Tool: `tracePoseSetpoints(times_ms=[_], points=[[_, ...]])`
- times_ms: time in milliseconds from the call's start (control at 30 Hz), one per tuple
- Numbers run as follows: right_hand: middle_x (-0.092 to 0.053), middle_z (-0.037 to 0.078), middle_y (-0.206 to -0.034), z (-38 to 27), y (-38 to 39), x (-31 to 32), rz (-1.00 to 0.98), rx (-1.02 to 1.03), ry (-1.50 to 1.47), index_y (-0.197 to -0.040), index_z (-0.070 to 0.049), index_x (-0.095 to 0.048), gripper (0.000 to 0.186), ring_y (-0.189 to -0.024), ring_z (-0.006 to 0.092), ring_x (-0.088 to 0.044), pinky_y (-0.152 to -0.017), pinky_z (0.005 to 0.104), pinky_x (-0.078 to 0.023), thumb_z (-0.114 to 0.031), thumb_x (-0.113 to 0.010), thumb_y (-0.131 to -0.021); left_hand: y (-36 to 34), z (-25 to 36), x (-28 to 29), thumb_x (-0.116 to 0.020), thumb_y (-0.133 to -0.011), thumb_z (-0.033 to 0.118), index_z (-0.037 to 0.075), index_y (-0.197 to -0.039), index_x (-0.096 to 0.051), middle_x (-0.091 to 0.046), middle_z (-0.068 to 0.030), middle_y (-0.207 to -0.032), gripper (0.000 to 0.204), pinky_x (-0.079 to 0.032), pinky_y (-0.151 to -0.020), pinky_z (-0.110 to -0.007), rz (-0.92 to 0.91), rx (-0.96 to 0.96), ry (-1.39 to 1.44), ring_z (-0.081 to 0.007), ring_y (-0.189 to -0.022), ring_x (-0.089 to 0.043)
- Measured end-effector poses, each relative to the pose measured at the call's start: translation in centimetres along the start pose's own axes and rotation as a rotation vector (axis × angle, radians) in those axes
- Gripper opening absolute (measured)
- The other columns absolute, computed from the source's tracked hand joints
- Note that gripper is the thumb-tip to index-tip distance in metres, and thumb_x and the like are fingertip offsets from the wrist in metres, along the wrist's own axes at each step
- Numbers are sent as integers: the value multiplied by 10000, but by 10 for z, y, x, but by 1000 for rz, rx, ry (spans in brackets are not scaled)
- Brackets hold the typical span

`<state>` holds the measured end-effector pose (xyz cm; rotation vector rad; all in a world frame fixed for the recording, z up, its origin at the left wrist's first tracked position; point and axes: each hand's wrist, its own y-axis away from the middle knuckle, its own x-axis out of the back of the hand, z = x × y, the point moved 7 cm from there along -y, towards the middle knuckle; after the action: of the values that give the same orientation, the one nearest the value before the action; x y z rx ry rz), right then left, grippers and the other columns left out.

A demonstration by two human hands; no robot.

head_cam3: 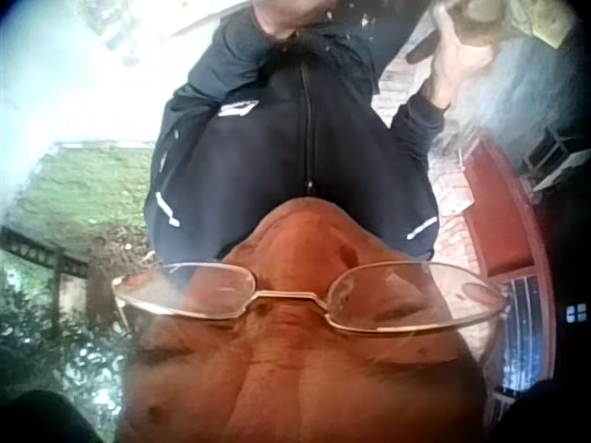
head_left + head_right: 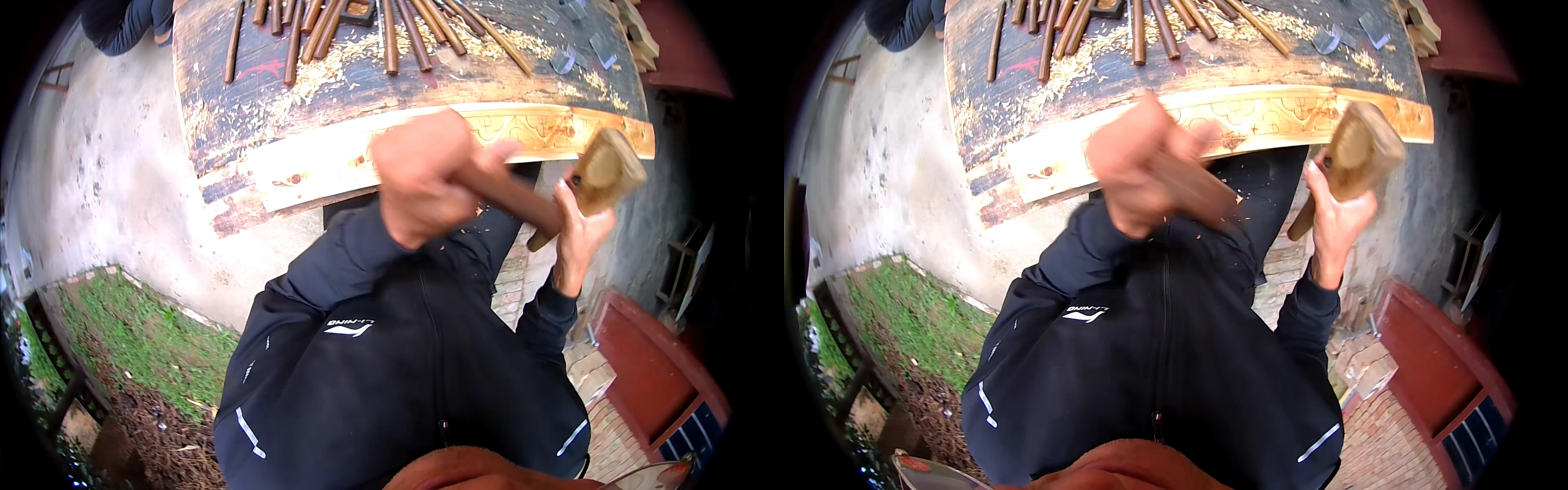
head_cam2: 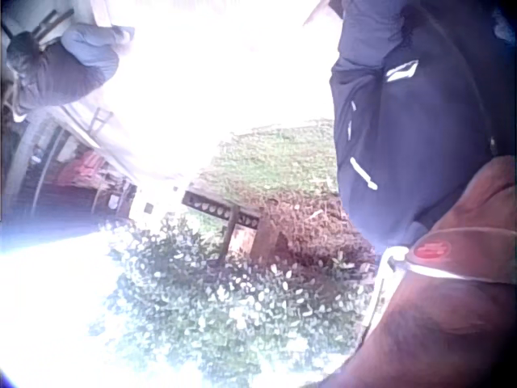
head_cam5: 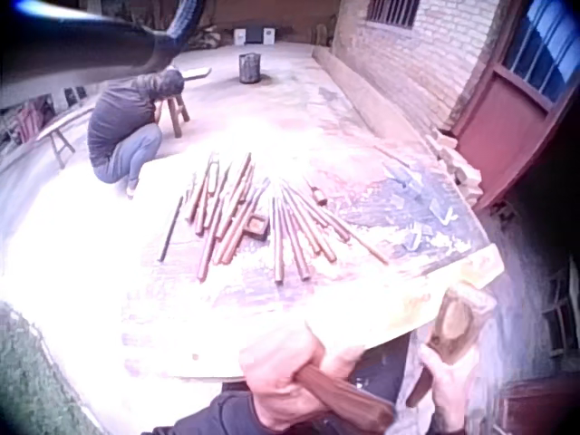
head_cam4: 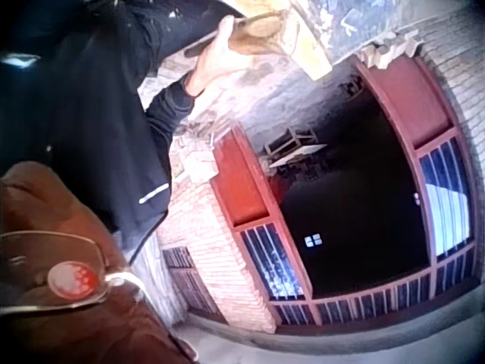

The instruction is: The person carves a decorative pattern into a rectangular wooden plank using a chisel and a wooden mallet. They repeatedly strike the chisel to remove wood shavings and refine the design on the plank's surface.

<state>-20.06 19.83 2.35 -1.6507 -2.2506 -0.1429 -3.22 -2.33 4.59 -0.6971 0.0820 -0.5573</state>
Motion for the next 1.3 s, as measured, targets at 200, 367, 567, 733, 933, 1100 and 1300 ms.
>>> tracePoseSetpoints(times_ms=[200,367,567,733,933,1100,1300], points=[[-721,39,-873,63,-6,-22,-83,-85,18,-985,17,-699,199,-778,110,-651,-719,285,-526,-74,-820,-856,-65,-62,99,-591,-1085,293,94,-787,-496,-404,20,-651,371,-311,-523,-303,425,188,365,-116,-545,-354],[-763,121,-972,52,-15,-50,-121,95,132,-1139,43,-683,396,-869,160,-695,-807,339,-554,-104,-852,-812,-69,-65,113,-576,-1088,379,104,-866,-549,-399,-1,-640,354,-279,-461,-258,586,256,379,-102,-502,-349],[-745,195,-1082,31,-15,-73,-218,268,286,-1218,-8,-668,492,-1012,358,-742,-863,388,-572,-77,-846,-764,-114,-89,99,-603,-1081,359,87,-797,-527,-345,29,-540,401,-222,-393,-238,543,84,459,-57,-413,-284],[-734,209,-1096,27,-15,-77,-249,295,323,-1233,-16,-657,543,-1030,402,-721,-865,401,-576,-59,-851,-728,-149,-123,74,-601,-1072,418,104,-731,-513,-415,4,-589,472,-277,-466,-283,488,162,481,-111,-475,-355],[-739,205,-1063,31,-16,-75,-214,296,262,-1222,-21,-662,539,-992,403,-732,-835,394,-585,-36,-845,-715,-158,-156,47,-637,-1055,386,103,-709,-443,-393,18,-559,488,-270,-426,-256,447,197,449,-74,-445,-346],[-746,172,-1041,26,-16,-69,-163,351,255,-1184,-42,-674,516,-939,376,-739,-790,396,-593,-32,-839,-695,-154,-173,26,-619,-1068,322,112,-721,-449,-416,30,-585,440,-270,-427,-257,445,304,342,-60,-450,-357],[-747,164,-1064,27,-18,-66,-196,341,229,-1198,-43,-670,585,-951,362,-741,-788,398,-595,-42,-843,-639,-149,-148,15,-595,-1077,246,103,-738,-423,-409,19,-613,406,-285,-478,-243,230,185,221,-60,-512,-384]])
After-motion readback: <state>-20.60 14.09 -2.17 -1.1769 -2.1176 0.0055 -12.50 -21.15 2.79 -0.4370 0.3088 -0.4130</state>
